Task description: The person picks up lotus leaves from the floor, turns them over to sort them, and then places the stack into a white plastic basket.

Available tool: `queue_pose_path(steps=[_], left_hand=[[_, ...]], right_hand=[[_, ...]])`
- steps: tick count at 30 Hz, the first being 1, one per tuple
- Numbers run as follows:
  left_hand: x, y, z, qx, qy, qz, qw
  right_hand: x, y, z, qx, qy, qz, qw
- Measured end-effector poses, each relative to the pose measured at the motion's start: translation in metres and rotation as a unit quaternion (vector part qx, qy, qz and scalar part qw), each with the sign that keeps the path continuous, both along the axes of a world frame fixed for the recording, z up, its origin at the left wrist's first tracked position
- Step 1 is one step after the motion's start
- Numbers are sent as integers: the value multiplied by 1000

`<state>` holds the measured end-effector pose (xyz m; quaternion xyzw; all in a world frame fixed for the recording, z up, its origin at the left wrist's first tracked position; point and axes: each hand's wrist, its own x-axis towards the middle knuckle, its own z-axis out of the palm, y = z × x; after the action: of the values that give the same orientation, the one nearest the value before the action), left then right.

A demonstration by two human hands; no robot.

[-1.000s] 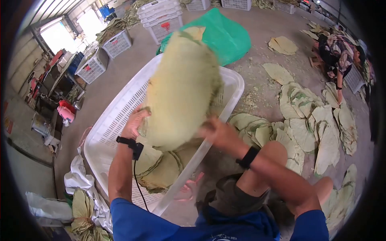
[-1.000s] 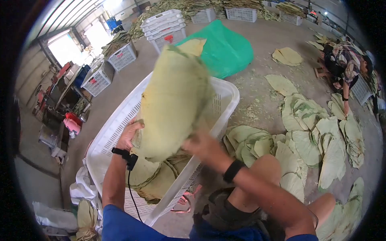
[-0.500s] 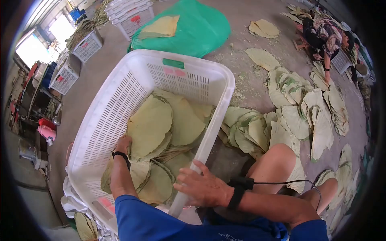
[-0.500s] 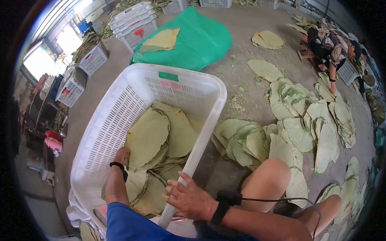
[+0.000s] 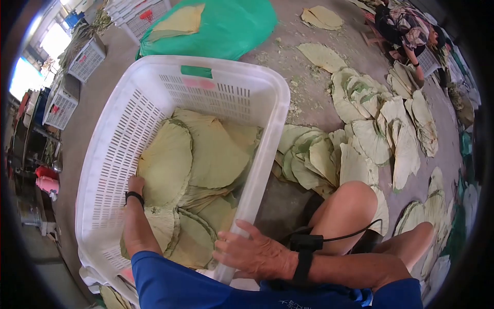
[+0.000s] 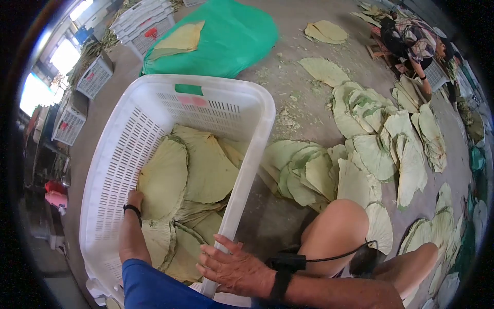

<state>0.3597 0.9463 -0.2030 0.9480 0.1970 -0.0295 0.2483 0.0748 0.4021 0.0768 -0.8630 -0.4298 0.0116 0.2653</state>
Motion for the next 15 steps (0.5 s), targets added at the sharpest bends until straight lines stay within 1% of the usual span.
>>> queue_pose_path(steps=[2, 3, 4, 5, 6, 7, 8, 9, 10, 11, 12, 14, 15], left_hand=[[-3, -11, 9, 119, 14, 29, 992], [-6, -6, 16, 120, 16, 24, 992], [-10, 4, 19, 264, 90, -109, 954], [-5, 7, 12, 393, 153, -250, 872], [5, 20, -4, 500, 212, -362, 758], [13, 18, 2, 433, 256, -287, 815], [15, 33, -15, 591, 234, -405, 658], [9, -14, 30, 418, 181, -86, 886], [-5, -73, 71, 375, 140, 59, 915], [-15, -126, 113, 348, 87, 67, 931], [-16, -154, 135, 294, 42, 26, 955], [24, -149, 121, 254, -68, -79, 961], [34, -173, 125, 256, -77, -90, 959]], right_hand=[[1, 0, -2, -12, -6, 3, 1000], [1, 0, -4, 4, 14, 15, 1000], [0, 0, -6, 18, 34, 22, 999], [-8, 8, -22, 12, 41, 1, 999], [-20, 24, -48, 52, 79, -7, 995], [-27, 30, -64, 89, 114, -27, 989], [-26, 24, -61, 74, 120, -73, 987], [-24, 19, -55, 114, 79, -75, 987], [-18, 14, -45, 155, 33, -71, 985], [-14, 10, -37, 197, -16, -58, 979], [-12, 7, -34, 191, -22, -78, 978], [-9, 5, -24, 213, -2, -30, 977], [-9, 3, -22, 214, -11, -41, 976]])
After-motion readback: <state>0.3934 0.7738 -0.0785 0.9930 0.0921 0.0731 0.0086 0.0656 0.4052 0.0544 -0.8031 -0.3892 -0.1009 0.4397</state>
